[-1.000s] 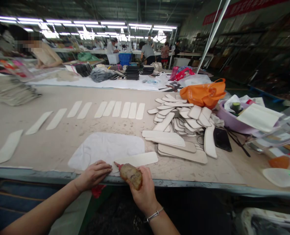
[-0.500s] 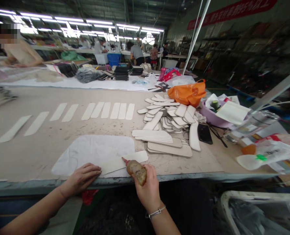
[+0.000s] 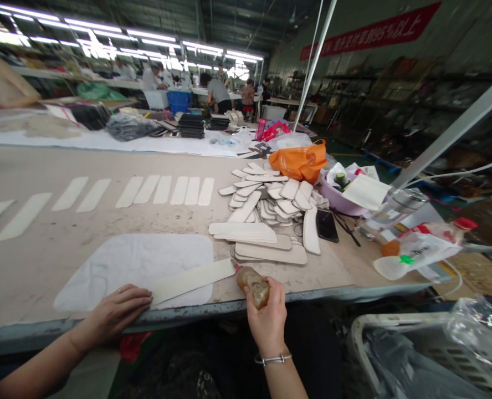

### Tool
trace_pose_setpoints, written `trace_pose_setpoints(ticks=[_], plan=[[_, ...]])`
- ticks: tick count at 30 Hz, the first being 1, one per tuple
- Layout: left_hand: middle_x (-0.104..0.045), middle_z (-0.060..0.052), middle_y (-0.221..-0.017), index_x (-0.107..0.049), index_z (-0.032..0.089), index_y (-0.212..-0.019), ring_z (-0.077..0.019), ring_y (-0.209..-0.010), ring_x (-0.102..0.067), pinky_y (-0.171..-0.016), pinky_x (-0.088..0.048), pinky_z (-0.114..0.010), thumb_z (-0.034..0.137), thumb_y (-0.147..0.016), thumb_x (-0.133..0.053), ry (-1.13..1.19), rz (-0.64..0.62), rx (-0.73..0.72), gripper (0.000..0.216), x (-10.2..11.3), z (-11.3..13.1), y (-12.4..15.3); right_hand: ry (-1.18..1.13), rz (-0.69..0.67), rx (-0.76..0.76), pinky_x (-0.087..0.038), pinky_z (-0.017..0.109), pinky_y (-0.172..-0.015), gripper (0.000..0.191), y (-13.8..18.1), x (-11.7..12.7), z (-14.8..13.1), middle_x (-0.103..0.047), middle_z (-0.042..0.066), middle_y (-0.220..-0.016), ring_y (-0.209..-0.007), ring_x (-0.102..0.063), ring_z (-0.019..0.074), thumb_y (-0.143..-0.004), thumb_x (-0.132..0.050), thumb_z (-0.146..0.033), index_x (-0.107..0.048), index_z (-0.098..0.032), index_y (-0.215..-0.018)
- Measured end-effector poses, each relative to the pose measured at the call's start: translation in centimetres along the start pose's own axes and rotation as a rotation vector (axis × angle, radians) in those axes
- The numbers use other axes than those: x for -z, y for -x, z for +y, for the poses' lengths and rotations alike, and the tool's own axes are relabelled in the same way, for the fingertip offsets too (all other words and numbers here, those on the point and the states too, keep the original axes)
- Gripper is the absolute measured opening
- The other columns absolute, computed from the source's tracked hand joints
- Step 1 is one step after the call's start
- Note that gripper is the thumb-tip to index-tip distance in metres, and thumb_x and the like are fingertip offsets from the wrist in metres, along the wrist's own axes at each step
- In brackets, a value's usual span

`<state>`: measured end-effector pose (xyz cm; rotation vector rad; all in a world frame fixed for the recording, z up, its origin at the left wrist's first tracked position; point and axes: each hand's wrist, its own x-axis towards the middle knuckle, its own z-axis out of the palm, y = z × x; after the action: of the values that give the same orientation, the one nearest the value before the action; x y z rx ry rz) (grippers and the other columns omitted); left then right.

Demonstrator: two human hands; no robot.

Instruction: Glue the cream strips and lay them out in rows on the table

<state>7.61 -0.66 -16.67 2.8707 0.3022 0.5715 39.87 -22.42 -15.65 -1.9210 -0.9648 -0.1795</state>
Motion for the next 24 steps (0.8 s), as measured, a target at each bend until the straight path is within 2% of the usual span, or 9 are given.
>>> trace_pose_setpoints(ticks=[4, 10, 14, 18, 24], plan=[[-0.067, -0.007, -0.102, -0.066, 0.023, -0.102, -0.0143, -0.09, -0.06, -0.081, -0.052, -0.027, 0.015, -0.086, -0.052, 0.049, -0.008, 0.033, 0.023, 0.1, 0.1, 0.0, -0.135, -0.05, 0.031, -0.048, 0.045, -0.084, 0.039, 0.9, -1.0, -1.5, -0.054, 0.01, -0.103, -0.095, -0.054, 0.0268, -0.08, -0.064, -0.037, -0.046, -0.021, -0.111], [-0.067, -0.008, -0.097, -0.066, 0.02, -0.099, -0.014, -0.086, -0.059, -0.079, -0.052, -0.029, 0.017, -0.088, -0.05, 0.05, -0.017, 0.058, 0.02, 0.6, 0.7, -0.4, -0.39, -0.3, 0.074, -0.048, 0.042, -0.088, 0.039, 2.8, -4.5, -5.6, -0.053, 0.009, -0.105, -0.098, -0.054, 0.0241, -0.079, -0.064, -0.029, -0.045, -0.022, -0.112], [-0.067, -0.008, -0.096, -0.067, 0.02, -0.098, -0.0142, -0.085, -0.059, -0.079, -0.051, -0.029, 0.018, -0.089, -0.048, 0.047, -0.041, 0.071, 0.021, 0.7, 0.8, -0.4, -0.446, -0.378, 0.119, -0.049, 0.04, -0.086, 0.039, 3.3, -6.0, -7.3, -0.053, 0.008, -0.103, -0.097, -0.054, 0.0233, -0.078, -0.065, -0.027, -0.046, -0.022, -0.111], [-0.067, -0.007, -0.096, -0.067, 0.021, -0.099, -0.0142, -0.086, -0.059, -0.079, -0.051, -0.029, 0.019, -0.089, -0.048, 0.049, -0.032, 0.072, 0.022, 0.7, 0.8, -0.3, -0.462, -0.416, 0.118, -0.049, 0.04, -0.085, 0.039, 3.6, -6.3, -7.7, -0.053, 0.008, -0.102, -0.095, -0.054, 0.0231, -0.078, -0.064, -0.026, -0.045, -0.022, -0.112], [-0.066, -0.008, -0.098, -0.066, 0.02, -0.099, -0.0147, -0.088, -0.058, -0.08, -0.051, -0.029, 0.017, -0.088, -0.049, 0.041, -0.02, 0.069, 0.02, 0.5, 0.9, -0.3, -0.468, -0.471, 0.117, -0.05, 0.038, -0.083, 0.037, 3.9, -4.9, -7.8, -0.053, 0.007, -0.1, -0.093, -0.055, 0.0222, -0.078, -0.063, -0.023, -0.046, -0.022, -0.11]])
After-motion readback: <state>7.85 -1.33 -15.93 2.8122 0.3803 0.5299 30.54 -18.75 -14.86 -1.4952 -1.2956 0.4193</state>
